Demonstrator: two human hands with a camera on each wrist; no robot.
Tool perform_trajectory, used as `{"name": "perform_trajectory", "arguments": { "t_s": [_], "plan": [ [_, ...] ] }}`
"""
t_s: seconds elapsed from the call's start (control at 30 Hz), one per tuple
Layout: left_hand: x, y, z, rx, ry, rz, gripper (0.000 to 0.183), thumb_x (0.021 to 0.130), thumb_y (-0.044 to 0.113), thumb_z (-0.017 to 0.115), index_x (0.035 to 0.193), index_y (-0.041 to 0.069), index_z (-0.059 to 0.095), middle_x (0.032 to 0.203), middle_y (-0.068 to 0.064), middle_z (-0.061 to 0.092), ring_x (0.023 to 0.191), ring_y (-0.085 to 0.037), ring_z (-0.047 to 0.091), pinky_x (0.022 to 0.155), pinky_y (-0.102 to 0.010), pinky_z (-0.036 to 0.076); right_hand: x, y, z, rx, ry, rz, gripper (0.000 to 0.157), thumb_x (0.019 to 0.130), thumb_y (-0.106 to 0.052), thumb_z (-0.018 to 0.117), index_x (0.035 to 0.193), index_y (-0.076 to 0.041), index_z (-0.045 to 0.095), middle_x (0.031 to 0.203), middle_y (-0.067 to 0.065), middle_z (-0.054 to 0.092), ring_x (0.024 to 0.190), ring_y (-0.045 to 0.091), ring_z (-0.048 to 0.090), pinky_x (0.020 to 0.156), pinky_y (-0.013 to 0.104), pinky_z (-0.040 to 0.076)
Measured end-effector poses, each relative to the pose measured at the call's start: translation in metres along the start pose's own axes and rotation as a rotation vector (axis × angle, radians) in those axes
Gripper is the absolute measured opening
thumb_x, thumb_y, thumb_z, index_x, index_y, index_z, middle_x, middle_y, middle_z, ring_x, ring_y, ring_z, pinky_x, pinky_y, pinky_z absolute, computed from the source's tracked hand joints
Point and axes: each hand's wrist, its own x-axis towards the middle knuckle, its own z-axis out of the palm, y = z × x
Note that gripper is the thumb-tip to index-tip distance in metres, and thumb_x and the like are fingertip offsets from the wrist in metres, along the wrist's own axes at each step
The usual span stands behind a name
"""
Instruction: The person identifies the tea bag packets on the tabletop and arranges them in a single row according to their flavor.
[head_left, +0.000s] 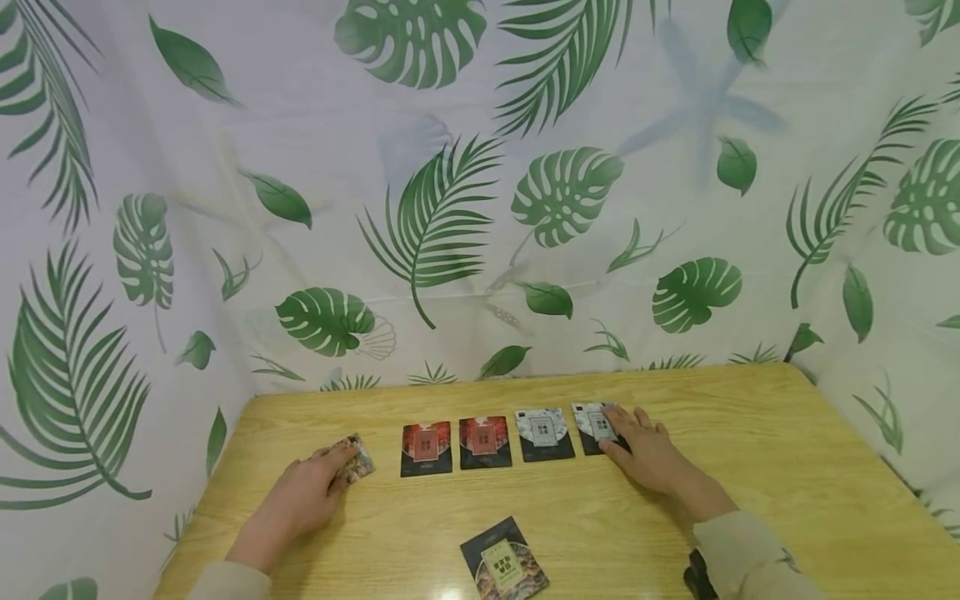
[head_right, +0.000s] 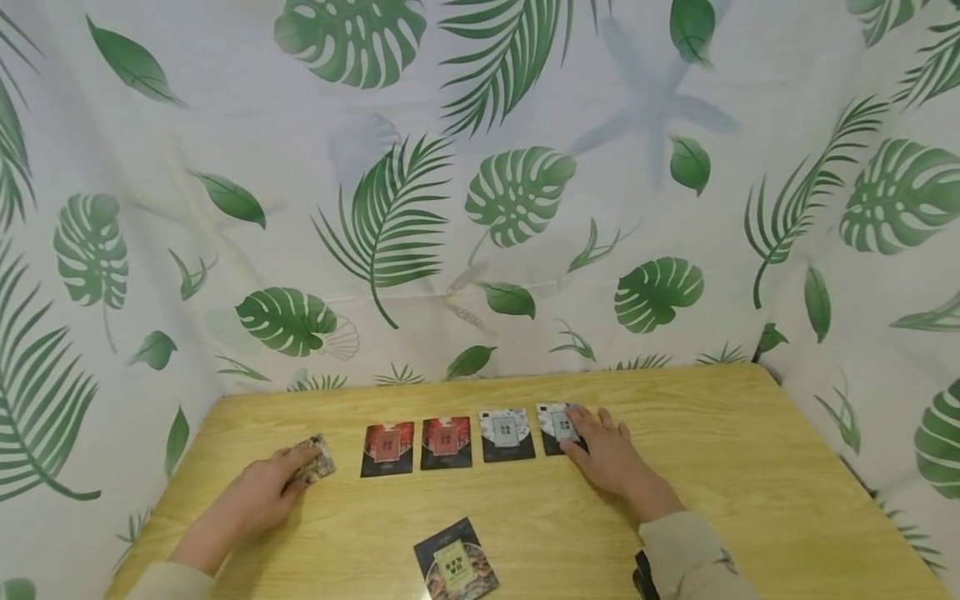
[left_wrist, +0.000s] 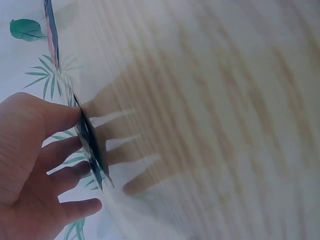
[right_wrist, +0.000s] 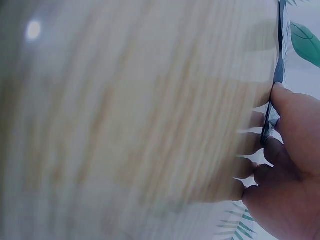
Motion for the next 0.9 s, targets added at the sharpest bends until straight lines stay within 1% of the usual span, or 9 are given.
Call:
{"name": "perform_trajectory", "arguments": {
  "t_s": [0.1, 0.2, 0.23, 0.3, 0.4, 0.5, 0.63, 0.8, 0.9],
  "plan": [
    [-0.001, -0.002, -0.002, 0.015, 0.002, -0.02, 0.047, 0.102, 0.01, 0.067, 0.148, 0.005, 0.059, 0.137, -0.026, 0.068, 0.124, -0.052, 0.065, 0.101, -0.075, 0.048, 0.0, -0.001, -0.001, 0.004, -0.003, -0.001, 0.065, 0.11, -0.032, 0.056, 0.161, 0.003, 0.037, 0.164, 0.034, 0.036, 0.15, 0.066, 0.023, 0.115, 0.084, 0.021],
    [-0.001, -0.005, -0.005, 0.046, 0.025, -0.037, 0.044, 0.104, 0.006, 0.063, 0.147, 0.005, 0.06, 0.13, -0.024, 0.072, 0.124, -0.052, 0.065, 0.101, -0.077, 0.047, 0.001, -0.001, -0.001, 0.004, -0.004, -0.004, 0.065, 0.11, -0.032, 0.056, 0.161, 0.004, 0.037, 0.163, 0.034, 0.036, 0.15, 0.066, 0.023, 0.114, 0.085, 0.021],
    [-0.002, -0.007, -0.006, 0.055, 0.032, -0.042, 0.042, 0.105, 0.004, 0.06, 0.147, 0.006, 0.06, 0.13, -0.023, 0.073, 0.125, -0.053, 0.064, 0.101, -0.077, 0.047, 0.001, -0.001, -0.001, 0.007, -0.007, -0.001, 0.065, 0.11, -0.031, 0.056, 0.161, 0.004, 0.037, 0.164, 0.034, 0.035, 0.15, 0.066, 0.023, 0.115, 0.085, 0.02],
    [-0.001, -0.009, -0.009, 0.085, 0.027, -0.046, 0.043, 0.104, 0.0, 0.058, 0.147, 0.007, 0.06, 0.134, -0.023, 0.07, 0.127, -0.055, 0.062, 0.1, -0.078, 0.047, 0.001, 0.0, -0.001, 0.005, -0.006, 0.0, 0.065, 0.11, -0.032, 0.056, 0.161, 0.004, 0.037, 0.163, 0.034, 0.036, 0.15, 0.066, 0.023, 0.114, 0.085, 0.021],
    [0.0, -0.014, -0.012, 0.11, -0.008, -0.066, 0.048, 0.103, -0.003, 0.057, 0.149, 0.01, 0.059, 0.142, -0.026, 0.064, 0.13, -0.057, 0.058, 0.101, -0.081, 0.044, 0.001, 0.001, 0.0, 0.003, -0.004, 0.0, 0.065, 0.11, -0.033, 0.056, 0.161, 0.003, 0.037, 0.163, 0.034, 0.036, 0.15, 0.066, 0.023, 0.114, 0.085, 0.021],
    [-0.001, -0.017, -0.013, 0.134, -0.051, -0.085, 0.053, 0.102, -0.001, 0.061, 0.152, 0.013, 0.056, 0.146, -0.029, 0.06, 0.131, -0.058, 0.056, 0.101, -0.082, 0.043, 0.001, 0.001, 0.0, -0.001, -0.004, -0.003, 0.066, 0.11, -0.034, 0.055, 0.161, 0.003, 0.037, 0.163, 0.035, 0.036, 0.149, 0.067, 0.024, 0.114, 0.085, 0.022],
    [-0.002, -0.018, -0.012, 0.157, -0.082, -0.09, 0.055, 0.103, 0.008, 0.065, 0.156, 0.013, 0.052, 0.147, -0.031, 0.058, 0.132, -0.057, 0.056, 0.101, -0.081, 0.043, 0.001, 0.0, 0.0, 0.001, -0.002, -0.004, 0.066, 0.11, -0.033, 0.056, 0.161, 0.004, 0.037, 0.163, 0.035, 0.036, 0.149, 0.067, 0.024, 0.113, 0.085, 0.022],
    [-0.004, -0.017, -0.006, 0.172, -0.097, -0.099, 0.056, 0.106, 0.019, 0.062, 0.16, 0.013, 0.047, 0.146, -0.034, 0.056, 0.133, -0.057, 0.054, 0.101, -0.081, 0.043, 0.0, -0.001, -0.002, 0.005, -0.003, -0.003, 0.065, 0.11, -0.033, 0.056, 0.161, 0.004, 0.037, 0.163, 0.035, 0.036, 0.149, 0.067, 0.023, 0.114, 0.085, 0.021],
    [-0.005, -0.016, -0.002, 0.161, -0.099, -0.115, 0.058, 0.107, 0.025, 0.061, 0.161, 0.014, 0.045, 0.149, -0.036, 0.053, 0.136, -0.058, 0.052, 0.103, -0.082, 0.041, -0.001, -0.002, -0.002, 0.007, -0.005, 0.0, 0.065, 0.11, -0.031, 0.056, 0.161, 0.004, 0.037, 0.163, 0.035, 0.036, 0.149, 0.067, 0.023, 0.114, 0.085, 0.021]
  ]
}}
